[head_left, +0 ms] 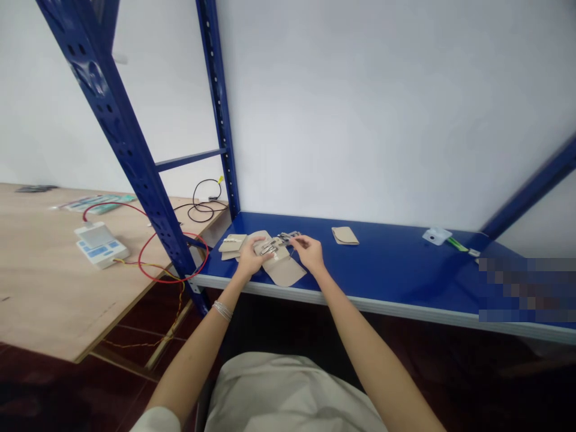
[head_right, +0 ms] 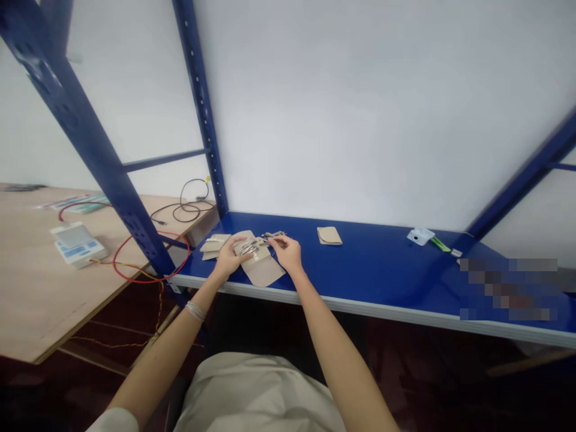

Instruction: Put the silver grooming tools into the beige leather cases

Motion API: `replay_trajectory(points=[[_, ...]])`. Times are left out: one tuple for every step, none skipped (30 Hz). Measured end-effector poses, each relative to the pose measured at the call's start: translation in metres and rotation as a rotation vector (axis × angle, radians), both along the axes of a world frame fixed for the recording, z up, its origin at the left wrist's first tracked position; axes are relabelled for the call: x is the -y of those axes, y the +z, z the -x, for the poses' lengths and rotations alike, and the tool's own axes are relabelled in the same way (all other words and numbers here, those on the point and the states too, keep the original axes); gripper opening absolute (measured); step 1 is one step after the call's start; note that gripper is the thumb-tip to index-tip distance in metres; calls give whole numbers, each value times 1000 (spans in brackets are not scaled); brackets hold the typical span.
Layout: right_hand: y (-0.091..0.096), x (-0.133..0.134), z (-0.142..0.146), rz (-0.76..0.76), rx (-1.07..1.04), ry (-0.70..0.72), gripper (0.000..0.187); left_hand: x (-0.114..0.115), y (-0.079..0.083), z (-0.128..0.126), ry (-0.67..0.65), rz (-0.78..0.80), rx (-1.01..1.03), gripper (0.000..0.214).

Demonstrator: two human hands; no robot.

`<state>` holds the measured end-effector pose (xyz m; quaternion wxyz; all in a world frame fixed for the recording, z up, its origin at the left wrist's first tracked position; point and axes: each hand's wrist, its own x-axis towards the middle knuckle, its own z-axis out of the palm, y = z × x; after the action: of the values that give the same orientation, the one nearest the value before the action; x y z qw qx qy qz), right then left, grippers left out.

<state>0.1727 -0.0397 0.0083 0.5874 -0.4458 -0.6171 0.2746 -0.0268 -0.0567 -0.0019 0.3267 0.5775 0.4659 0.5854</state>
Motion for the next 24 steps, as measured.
replay_trajectory(points=[[0, 0, 1, 20, -17, 26, 30, 1, 1, 0, -10, 4, -12, 61], [0, 0, 1, 36, -22, 39, 30, 1, 2, 0, -22, 14, -17, 62], [0, 0, 1, 46, -21, 40, 30, 2, 2, 0, -33, 27, -19, 63], [0, 1, 1, 53, -15, 33, 29, 3, 3, 0, -42, 36, -17, 64], [1, 2, 1, 57, -9, 21, 28, 3, 4, 0, -53, 41, -10, 64], [1, 2, 1, 61, -8, 9, 28, 4, 5, 0, -66, 42, 1, 65], [1, 3, 1, 69, -15, 3, 27, 4, 5, 0, -79, 37, 14, 65], [1, 3, 1, 82, -26, 5, 27, 4, 6, 0, -92, 26, 26, 65], [0, 2, 1, 95, -38, 11, 27, 5, 6, 0, -103, 14, 37, 64], [0, 2, 1, 105, -47, 19, 28, 4, 6, 0, -114, 5, 45, 63], [-1, 1, 1, 112, -54, 28, 30, 4, 6, 0, -124, 0, 50, 63], [-2, 1, 1, 118, -59, 33, 33, 4, 5, 0, -135, -2, 54, 62], [-3, 0, 1, 126, -66, 32, 36, 4, 5, 0, -147, -4, 60, 62], [-3, 0, 1, 138, -72, 27, 38, 3, 5, 0, -160, -7, 63, 62], [-4, -1, 2, 154, -79, 17, 40, 3, 4, 0, -172, -12, 62, 61], [-4, -1, 2, 168, -82, 8, 41, 3, 4, 1, -185, -19, 58, 60], [-4, -1, 2, 176, -83, -1, 42, 2, 3, 1, -199, -26, 55, 59], [-3, 0, 2, 177, -85, -4, 42, 2, 3, 1, -211, -30, 53, 59], [-3, 0, 2, 174, -88, 2, 43, 2, 2, 1, -220, -32, 52, 59], [-3, 1, 2, 168, -91, 10, 43, 2, 2, 1, -226, -32, 54, 59], [-3, 2, 2, 167, -92, 15, 43, 2, 3, 1, -227, -33, 57, 59], [-3, 2, 2, 171, -88, 15, 43, 3, 3, 0, -221, -31, 56, 59], [-3, 2, 2, 179, -79, 7, 43, 3, 4, 0, -194, -30, 50, 58], [-3, 3, 1, 186, -66, -1, 42, 4, 5, -1, -151, -32, 35, 57]])
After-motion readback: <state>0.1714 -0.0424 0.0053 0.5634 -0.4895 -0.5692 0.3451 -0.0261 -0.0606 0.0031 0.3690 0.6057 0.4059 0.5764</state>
